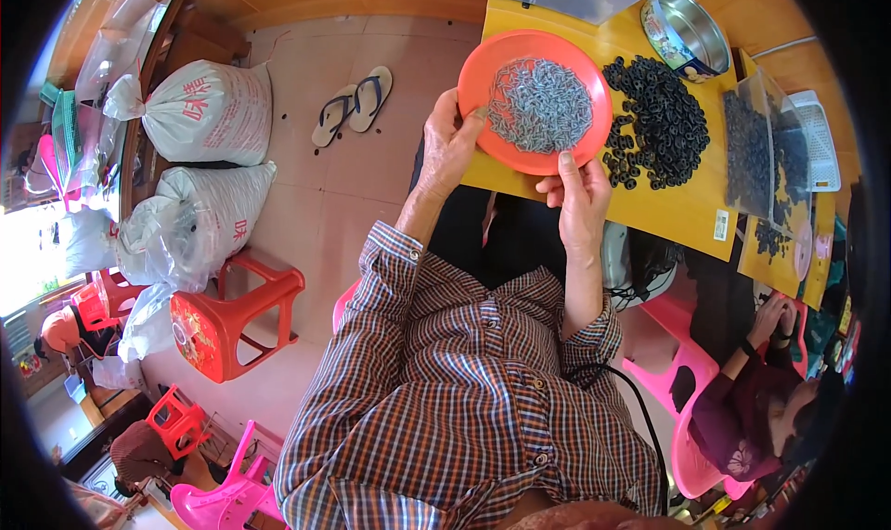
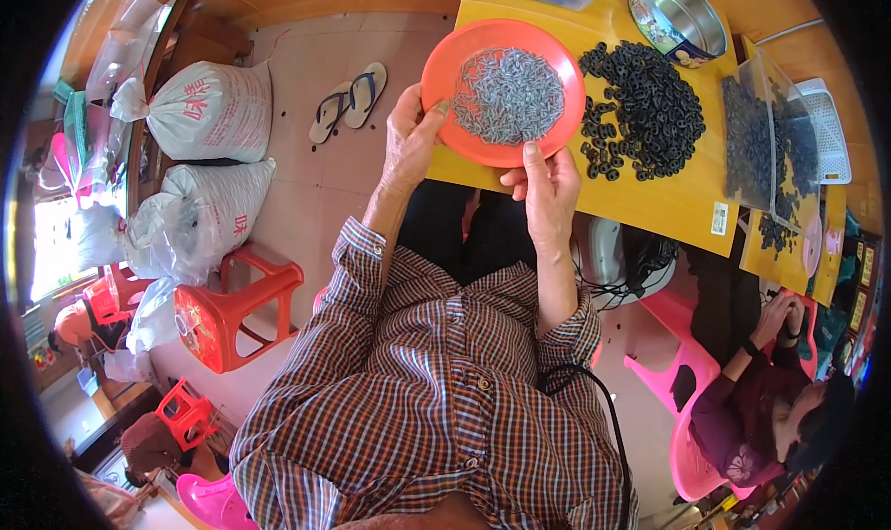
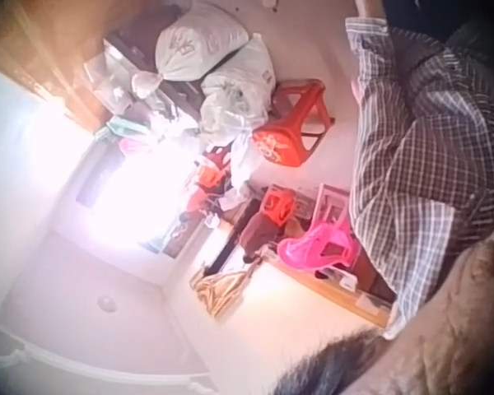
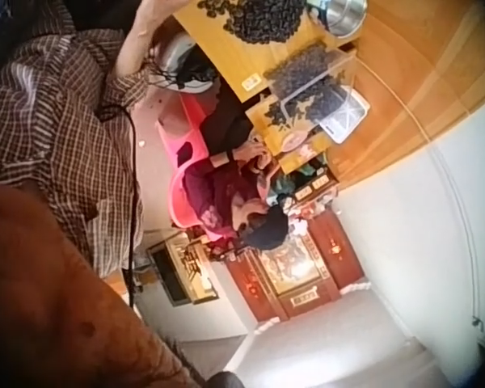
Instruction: Assembling small hardware components by manually inserting metal pins into black plastic parts.
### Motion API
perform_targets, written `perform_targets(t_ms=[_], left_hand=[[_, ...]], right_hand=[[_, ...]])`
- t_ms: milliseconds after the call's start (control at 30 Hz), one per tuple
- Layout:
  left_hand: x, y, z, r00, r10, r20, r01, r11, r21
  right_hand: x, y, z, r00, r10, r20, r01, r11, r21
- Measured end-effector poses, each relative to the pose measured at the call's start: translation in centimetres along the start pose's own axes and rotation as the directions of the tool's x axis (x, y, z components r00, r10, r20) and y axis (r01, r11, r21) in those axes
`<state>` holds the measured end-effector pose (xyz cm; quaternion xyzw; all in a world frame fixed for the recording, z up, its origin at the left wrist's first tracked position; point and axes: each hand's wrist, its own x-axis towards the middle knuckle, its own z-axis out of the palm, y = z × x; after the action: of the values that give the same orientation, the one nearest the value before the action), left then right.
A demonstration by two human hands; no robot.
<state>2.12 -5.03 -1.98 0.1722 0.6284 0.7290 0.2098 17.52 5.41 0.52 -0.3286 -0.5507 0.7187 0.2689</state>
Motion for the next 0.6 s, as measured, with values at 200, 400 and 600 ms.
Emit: perform_targets(t_ms=[200,400,600], left_hand=[[0.4,1.9,-1.4,0.986,-0.148,0.077,0.147,0.989,0.020],[0.4,1.2,-1.9,0.974,-0.193,0.120,0.201,0.978,-0.057],[-0.1,1.7,-0.5,0.999,0.003,0.048,-0.002,0.999,-0.036]], right_hand=[[0.7,-2.5,-2.2,0.993,0.097,0.062,-0.093,0.994,-0.062],[1.3,-2.3,-2.7,0.993,0.082,0.089,-0.078,0.996,-0.045],[0.0,-3.0,-0.8,0.994,-0.108,-0.014,0.107,0.993,-0.045]])
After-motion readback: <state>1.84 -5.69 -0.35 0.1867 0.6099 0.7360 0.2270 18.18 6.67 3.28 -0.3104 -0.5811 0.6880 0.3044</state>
